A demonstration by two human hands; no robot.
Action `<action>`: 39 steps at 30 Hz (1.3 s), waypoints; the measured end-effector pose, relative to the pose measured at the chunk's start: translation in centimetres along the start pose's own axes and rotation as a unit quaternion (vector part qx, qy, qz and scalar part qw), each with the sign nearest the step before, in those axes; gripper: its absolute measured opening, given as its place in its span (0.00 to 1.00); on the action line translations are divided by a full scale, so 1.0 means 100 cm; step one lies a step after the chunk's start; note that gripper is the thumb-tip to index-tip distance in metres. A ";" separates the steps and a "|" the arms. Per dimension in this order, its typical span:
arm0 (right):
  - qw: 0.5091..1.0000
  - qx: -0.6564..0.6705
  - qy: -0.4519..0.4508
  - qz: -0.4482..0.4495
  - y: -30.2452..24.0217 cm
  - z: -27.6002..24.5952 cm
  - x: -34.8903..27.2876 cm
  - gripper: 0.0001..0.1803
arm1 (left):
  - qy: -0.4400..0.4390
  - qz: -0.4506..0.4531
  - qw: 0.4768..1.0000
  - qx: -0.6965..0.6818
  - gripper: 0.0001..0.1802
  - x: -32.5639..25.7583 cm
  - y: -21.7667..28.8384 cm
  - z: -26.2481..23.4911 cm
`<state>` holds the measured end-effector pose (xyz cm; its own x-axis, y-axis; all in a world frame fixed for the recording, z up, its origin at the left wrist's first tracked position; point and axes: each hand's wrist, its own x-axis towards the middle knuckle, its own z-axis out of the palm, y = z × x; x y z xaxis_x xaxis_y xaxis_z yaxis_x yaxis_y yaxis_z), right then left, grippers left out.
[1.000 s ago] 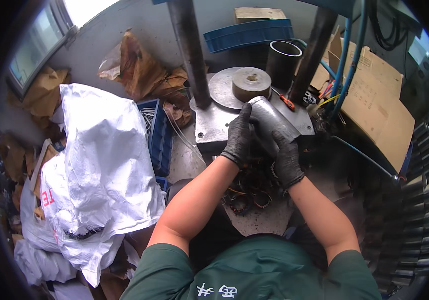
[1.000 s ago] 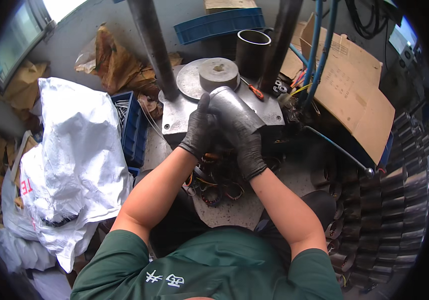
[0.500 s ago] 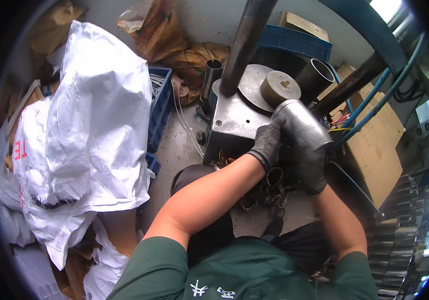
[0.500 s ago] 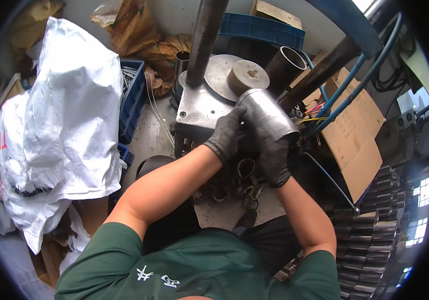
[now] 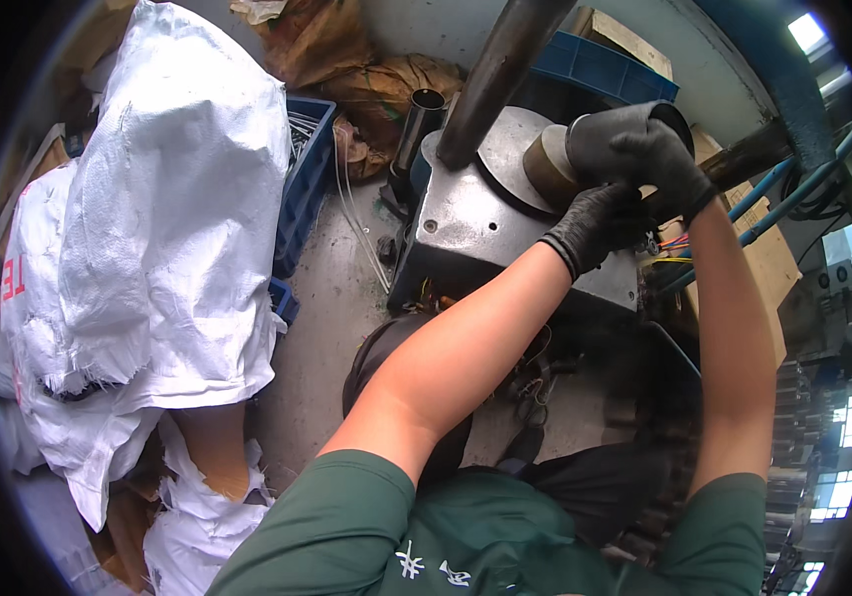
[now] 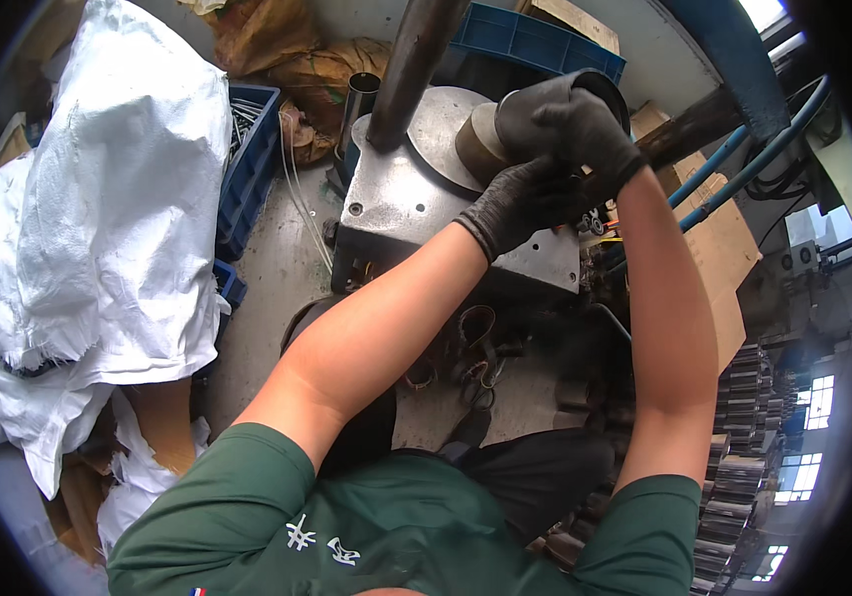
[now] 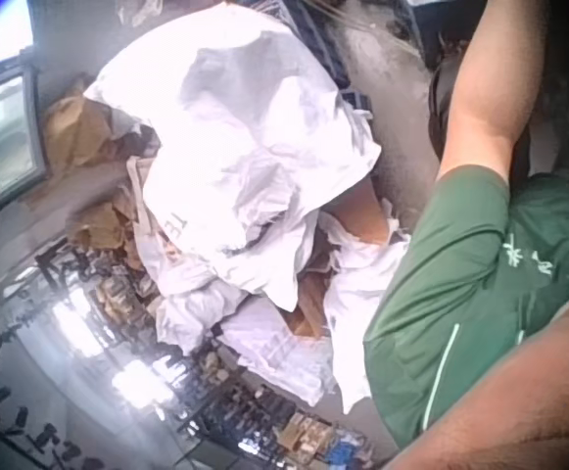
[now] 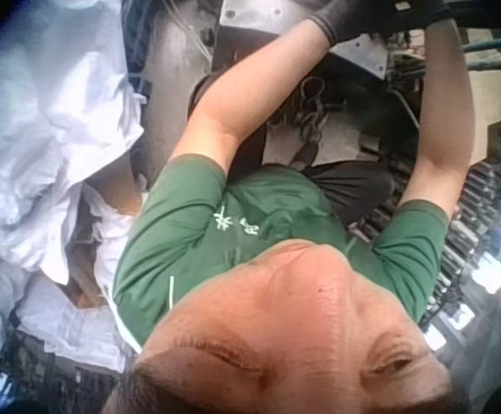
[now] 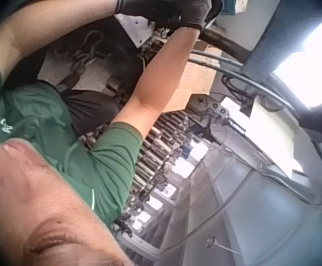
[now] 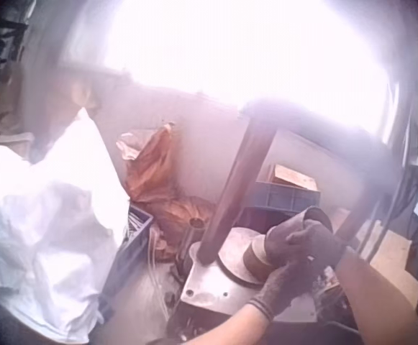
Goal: Assembling motor stator components and pressing them into a metal sleeve using an industrial press.
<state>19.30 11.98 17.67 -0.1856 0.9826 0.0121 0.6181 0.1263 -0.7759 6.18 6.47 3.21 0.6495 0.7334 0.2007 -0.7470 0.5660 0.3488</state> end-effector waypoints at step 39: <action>0.963 0.158 0.193 -0.099 0.044 0.151 -0.262 0.11 | 0.083 -0.047 0.975 0.200 0.50 -0.099 -0.040 0.029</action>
<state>15.35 -15.25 4.37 0.0600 0.9289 0.3654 0.3249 0.3280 -0.8871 3.12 -4.12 2.48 0.6560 0.7547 0.0111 -0.5485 0.4666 0.6939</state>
